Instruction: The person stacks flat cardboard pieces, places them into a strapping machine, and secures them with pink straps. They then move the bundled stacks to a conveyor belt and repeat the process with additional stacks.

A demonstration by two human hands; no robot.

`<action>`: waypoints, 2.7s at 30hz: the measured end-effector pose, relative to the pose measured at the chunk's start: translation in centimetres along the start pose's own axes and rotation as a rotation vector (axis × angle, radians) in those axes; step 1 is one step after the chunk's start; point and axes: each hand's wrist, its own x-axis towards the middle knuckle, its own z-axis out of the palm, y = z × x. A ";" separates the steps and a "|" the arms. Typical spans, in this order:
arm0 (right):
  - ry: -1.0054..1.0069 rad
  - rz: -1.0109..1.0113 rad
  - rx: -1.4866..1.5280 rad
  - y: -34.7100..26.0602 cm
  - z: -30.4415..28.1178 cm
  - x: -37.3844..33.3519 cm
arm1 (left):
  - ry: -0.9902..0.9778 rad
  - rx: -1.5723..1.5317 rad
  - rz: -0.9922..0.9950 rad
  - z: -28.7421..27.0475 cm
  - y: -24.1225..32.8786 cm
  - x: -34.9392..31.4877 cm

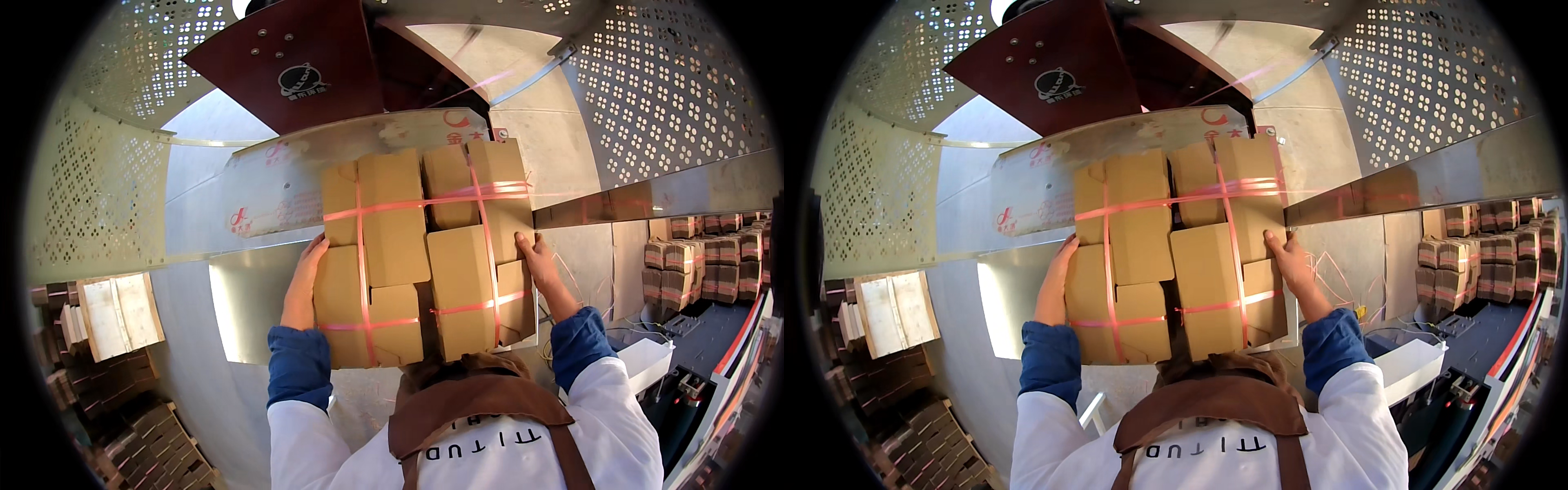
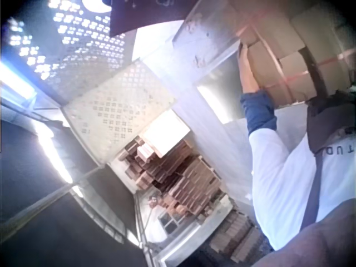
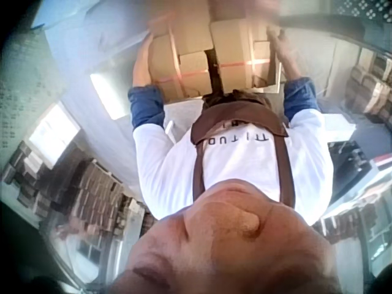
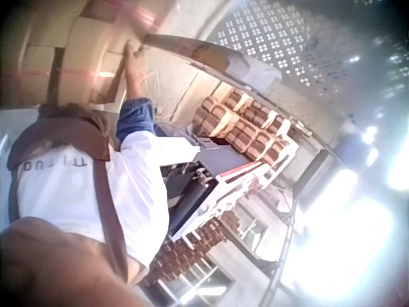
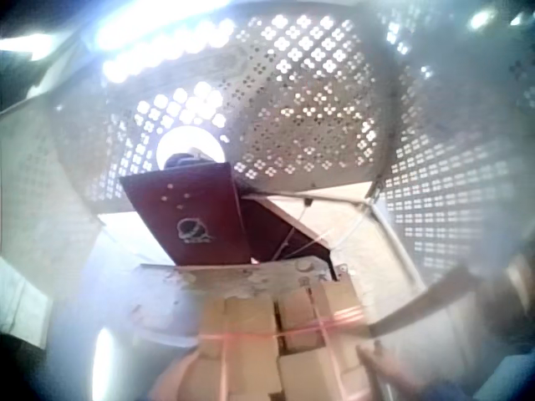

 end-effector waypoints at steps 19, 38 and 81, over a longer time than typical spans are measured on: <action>-0.072 -0.061 -0.030 -0.3 -0.9 0.0 | 0.111 -0.051 -0.107 6.0 3.7 -2.8; -0.162 -0.219 -0.517 -2.5 2.7 2.3 | 0.131 0.044 0.007 -3.5 -2.8 -8.2; -0.036 -0.172 -0.051 -0.2 -0.9 -1.6 | 0.326 0.547 0.122 1.7 -5.0 -13.6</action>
